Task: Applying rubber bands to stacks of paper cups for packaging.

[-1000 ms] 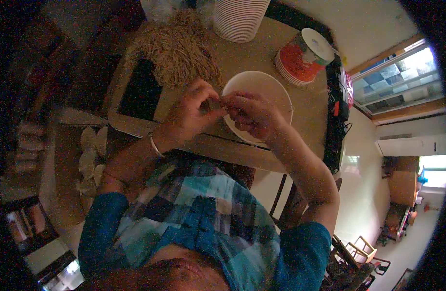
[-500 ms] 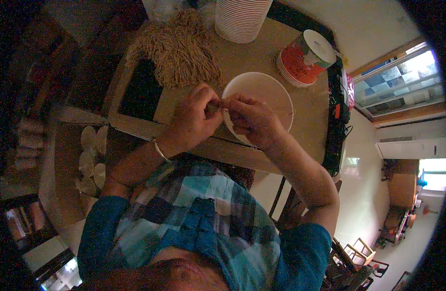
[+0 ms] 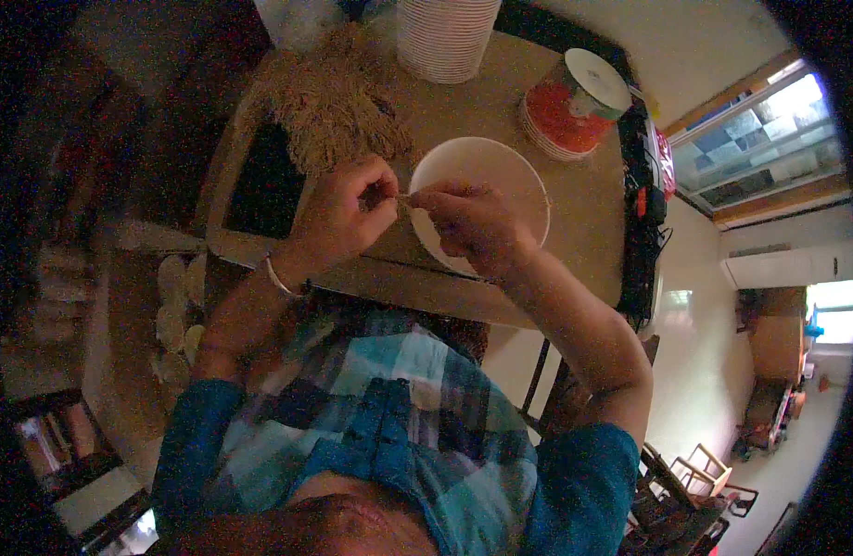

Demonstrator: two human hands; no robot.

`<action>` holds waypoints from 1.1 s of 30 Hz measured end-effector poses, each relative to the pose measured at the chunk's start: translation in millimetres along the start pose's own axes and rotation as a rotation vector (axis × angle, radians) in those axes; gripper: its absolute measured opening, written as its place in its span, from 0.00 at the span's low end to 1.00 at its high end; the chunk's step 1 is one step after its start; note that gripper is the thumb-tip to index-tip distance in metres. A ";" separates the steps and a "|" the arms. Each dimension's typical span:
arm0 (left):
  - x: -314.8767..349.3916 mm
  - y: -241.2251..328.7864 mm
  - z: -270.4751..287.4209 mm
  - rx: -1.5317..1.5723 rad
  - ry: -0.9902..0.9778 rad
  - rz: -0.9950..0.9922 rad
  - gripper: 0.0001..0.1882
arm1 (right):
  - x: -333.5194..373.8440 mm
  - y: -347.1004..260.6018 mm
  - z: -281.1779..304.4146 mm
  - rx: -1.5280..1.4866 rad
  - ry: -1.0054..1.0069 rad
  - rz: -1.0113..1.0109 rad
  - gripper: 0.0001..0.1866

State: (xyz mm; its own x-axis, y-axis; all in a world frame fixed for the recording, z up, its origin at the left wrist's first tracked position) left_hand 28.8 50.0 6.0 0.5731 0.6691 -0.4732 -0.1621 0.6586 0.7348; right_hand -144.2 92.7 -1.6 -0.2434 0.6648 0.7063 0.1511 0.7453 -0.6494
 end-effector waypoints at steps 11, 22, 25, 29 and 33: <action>6.9 -0.1 -14.4 0.133 -0.053 -0.013 0.04 | -9.1 0.7 8.1 0.042 -0.033 0.006 0.09; 21.5 0.0 -13.1 0.157 0.039 0.097 0.05 | -15.6 4.8 11.3 -0.031 -0.161 -0.020 0.10; 26.7 -8.4 -12.9 0.165 0.124 0.143 0.08 | -17.3 5.3 10.2 -0.046 -0.199 -0.031 0.09; 22.3 4.2 -15.4 -0.031 0.059 0.080 0.12 | -10.6 1.3 1.3 -0.040 -0.146 -0.068 0.07; 21.7 11.0 -19.9 -0.115 0.088 0.080 0.14 | -12.8 2.5 6.1 -0.027 -0.133 -0.076 0.10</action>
Point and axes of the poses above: each hand's wrist, its own x-axis away from the middle knuckle, its own z-axis out of the back of the hand, y = z × x, the point moved 3 cm from there along -x, towards the middle knuckle, and after that the axes turned 13 degrees about -z, right-handed, at the moved point
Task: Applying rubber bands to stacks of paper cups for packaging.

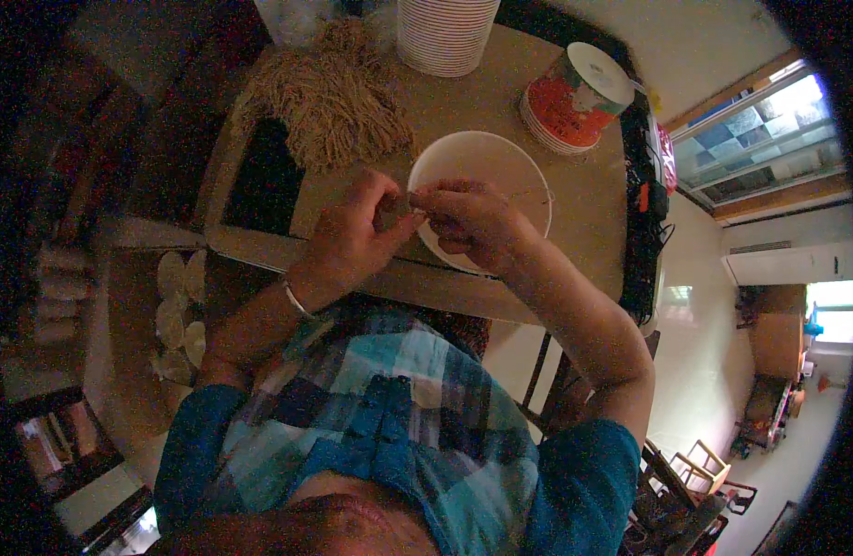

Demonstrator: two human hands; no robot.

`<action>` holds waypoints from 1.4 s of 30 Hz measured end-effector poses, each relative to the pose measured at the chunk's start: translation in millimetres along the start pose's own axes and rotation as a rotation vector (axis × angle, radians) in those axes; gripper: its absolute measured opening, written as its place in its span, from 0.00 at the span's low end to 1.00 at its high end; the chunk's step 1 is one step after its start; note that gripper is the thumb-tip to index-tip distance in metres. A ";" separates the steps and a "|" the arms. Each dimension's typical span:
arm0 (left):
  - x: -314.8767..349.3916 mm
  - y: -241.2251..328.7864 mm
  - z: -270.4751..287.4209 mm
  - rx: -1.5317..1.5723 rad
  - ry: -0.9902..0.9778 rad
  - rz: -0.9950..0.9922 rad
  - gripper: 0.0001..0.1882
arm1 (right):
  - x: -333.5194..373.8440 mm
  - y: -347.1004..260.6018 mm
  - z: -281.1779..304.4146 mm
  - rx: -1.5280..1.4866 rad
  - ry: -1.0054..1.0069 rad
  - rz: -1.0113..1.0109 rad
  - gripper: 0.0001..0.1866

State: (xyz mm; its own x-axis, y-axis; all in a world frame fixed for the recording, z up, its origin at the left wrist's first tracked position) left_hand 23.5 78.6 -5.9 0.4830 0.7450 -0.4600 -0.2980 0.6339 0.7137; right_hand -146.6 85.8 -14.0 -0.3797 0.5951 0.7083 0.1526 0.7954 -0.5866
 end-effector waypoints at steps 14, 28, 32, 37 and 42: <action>3.7 -7.1 2.1 0.113 -0.053 0.077 0.06 | 2.5 2.5 -6.8 -0.088 -0.065 0.041 0.05; 1.5 -12.0 5.3 0.148 0.087 -0.126 0.13 | 6.5 1.9 -9.6 -0.060 -0.011 0.056 0.04; 7.0 -11.8 -3.1 0.236 0.080 -0.024 0.13 | 2.9 5.4 -4.2 -0.068 0.019 0.050 0.04; 9.5 -17.4 -4.4 0.106 0.109 -0.110 0.08 | 4.3 4.8 -6.7 -0.050 0.036 0.042 0.04; 8.5 -11.7 3.3 0.074 0.093 -0.084 0.06 | 7.9 2.3 -5.8 0.075 0.159 0.018 0.04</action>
Point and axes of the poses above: each hand's wrist, its own x-axis away from the middle knuckle, its own z-axis out of the back of the hand, y = z × x, the point moved 3 cm from there along -x, towards the middle knuckle, and after that the axes turned 13 degrees about -z, right-handed, at the moved point
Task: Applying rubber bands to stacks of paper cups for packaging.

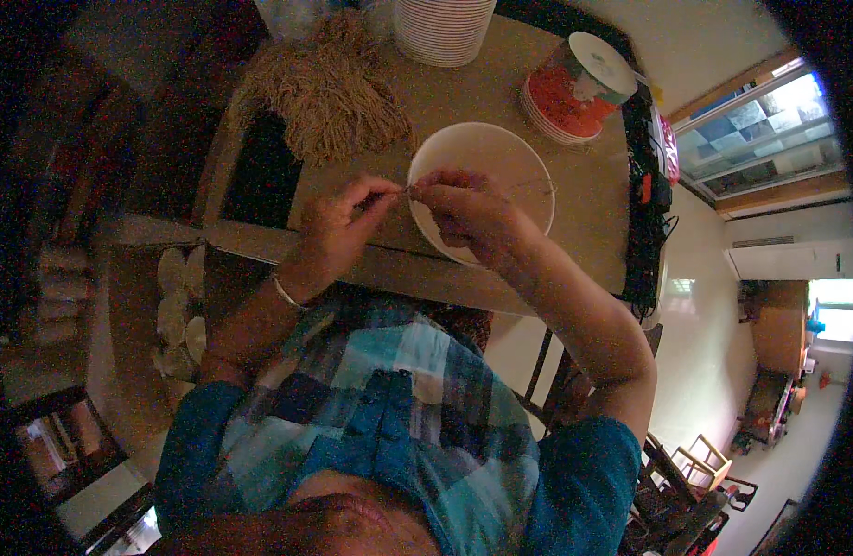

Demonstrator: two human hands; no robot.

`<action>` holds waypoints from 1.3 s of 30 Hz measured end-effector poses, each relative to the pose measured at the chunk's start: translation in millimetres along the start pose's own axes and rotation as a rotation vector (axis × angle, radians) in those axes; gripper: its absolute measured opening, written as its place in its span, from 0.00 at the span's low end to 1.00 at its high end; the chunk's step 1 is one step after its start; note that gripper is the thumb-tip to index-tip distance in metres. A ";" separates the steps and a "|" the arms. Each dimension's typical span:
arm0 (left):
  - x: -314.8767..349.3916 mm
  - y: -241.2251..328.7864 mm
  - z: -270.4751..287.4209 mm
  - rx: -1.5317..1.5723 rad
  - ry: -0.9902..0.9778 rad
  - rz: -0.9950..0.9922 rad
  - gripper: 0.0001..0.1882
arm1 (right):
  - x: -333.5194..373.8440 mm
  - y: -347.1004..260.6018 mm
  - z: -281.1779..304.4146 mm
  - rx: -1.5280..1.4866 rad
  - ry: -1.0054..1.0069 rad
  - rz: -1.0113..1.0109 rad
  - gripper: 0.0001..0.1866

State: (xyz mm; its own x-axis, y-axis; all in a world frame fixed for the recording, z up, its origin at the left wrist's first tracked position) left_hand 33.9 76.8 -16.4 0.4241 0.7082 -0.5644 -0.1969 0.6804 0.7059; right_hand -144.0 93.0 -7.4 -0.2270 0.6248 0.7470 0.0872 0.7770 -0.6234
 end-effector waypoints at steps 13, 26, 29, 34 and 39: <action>-3.2 -0.9 3.9 0.030 -0.164 0.116 0.06 | -0.6 -0.4 4.7 0.067 -0.042 0.076 0.07; -6.0 -8.9 -0.5 0.188 -0.166 0.219 0.09 | -2.6 -2.5 -2.5 0.056 -0.020 0.080 0.04; -11.5 -6.2 1.7 0.155 -0.161 0.231 0.10 | -0.4 -5.0 -3.4 0.106 0.023 0.131 0.03; -16.0 -10.1 2.9 0.130 -0.172 0.172 0.10 | 1.2 -8.3 -7.1 0.226 0.125 0.241 0.02; -19.8 -12.0 1.3 0.098 -0.199 0.152 0.10 | 0.9 -9.7 -6.0 0.262 0.158 0.279 0.04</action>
Point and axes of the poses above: each hand's wrist, its own x-axis away from the middle knuckle, its own z-axis out of the back of the hand, y = z × x, the point moved 3 cm from there along -x, towards the middle knuckle, and after that the axes turned 13 degrees about -z, right-handed, at the moved point
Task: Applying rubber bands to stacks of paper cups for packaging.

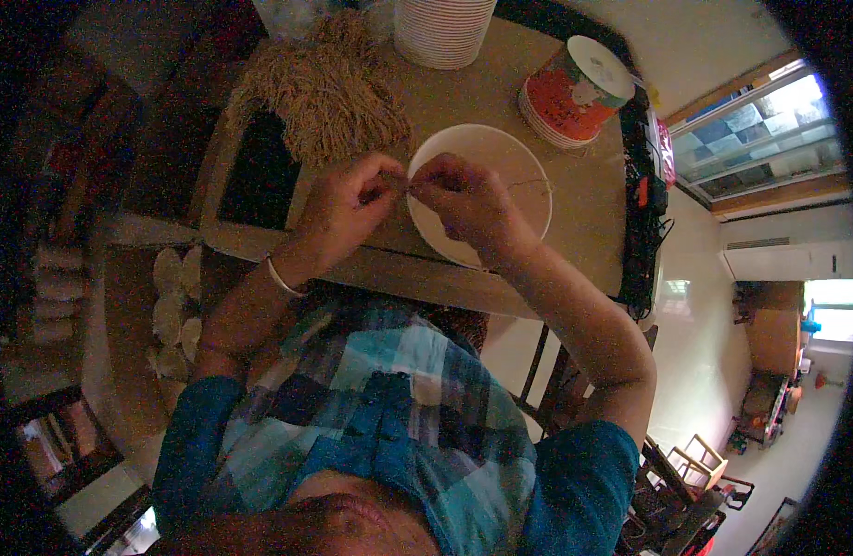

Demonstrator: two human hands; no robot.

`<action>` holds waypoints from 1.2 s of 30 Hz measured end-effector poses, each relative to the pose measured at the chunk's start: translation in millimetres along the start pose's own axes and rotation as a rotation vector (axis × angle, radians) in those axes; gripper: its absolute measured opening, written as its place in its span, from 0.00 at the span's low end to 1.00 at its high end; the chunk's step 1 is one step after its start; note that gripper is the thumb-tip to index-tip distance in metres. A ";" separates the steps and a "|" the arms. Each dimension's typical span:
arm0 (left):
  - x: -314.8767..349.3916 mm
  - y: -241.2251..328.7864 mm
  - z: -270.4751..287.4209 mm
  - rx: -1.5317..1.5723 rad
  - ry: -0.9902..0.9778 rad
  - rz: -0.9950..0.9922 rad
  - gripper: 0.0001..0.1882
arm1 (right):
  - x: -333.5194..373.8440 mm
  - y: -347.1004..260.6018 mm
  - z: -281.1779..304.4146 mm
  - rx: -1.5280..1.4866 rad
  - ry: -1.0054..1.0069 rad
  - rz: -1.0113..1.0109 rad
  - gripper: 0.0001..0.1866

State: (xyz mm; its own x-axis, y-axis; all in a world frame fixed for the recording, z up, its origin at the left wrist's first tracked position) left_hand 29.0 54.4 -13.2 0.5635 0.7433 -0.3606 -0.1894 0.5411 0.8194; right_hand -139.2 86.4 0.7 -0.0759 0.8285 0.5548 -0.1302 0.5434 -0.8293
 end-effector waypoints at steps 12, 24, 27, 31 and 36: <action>1.0 -2.1 -1.9 0.203 0.011 0.090 0.05 | -1.6 0.4 0.2 0.040 -0.021 -0.006 0.03; 1.0 -11.0 -8.7 0.492 0.003 0.211 0.04 | -0.2 -1.0 2.4 -0.032 -0.095 -0.011 0.06; -0.3 -6.3 -8.9 0.542 0.006 0.173 0.04 | -3.6 2.3 5.1 0.060 -0.073 0.000 0.10; -0.1 -7.0 -8.7 0.511 -0.005 0.180 0.04 | -3.1 1.3 6.2 0.033 -0.071 -0.034 0.10; 2.5 -5.9 -9.0 0.499 0.031 0.145 0.05 | 1.3 -4.4 1.7 0.051 -0.038 -0.056 0.06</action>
State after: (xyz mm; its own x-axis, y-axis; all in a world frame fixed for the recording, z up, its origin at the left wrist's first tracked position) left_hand 24.3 56.6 -22.9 0.5345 0.8121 -0.2341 0.1471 0.1833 0.9720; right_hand -140.4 84.8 5.2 -0.1043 0.7911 0.6027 -0.1857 0.5799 -0.7933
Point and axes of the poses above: each hand's wrist, its own x-axis away from the middle knuckle, its own z-axis out of the back of the hand, y = z × x, the point moved 3 cm from there along -x, towards the middle knuckle, and after that the axes turned 13 degrees about -z, right-handed, at the moved point
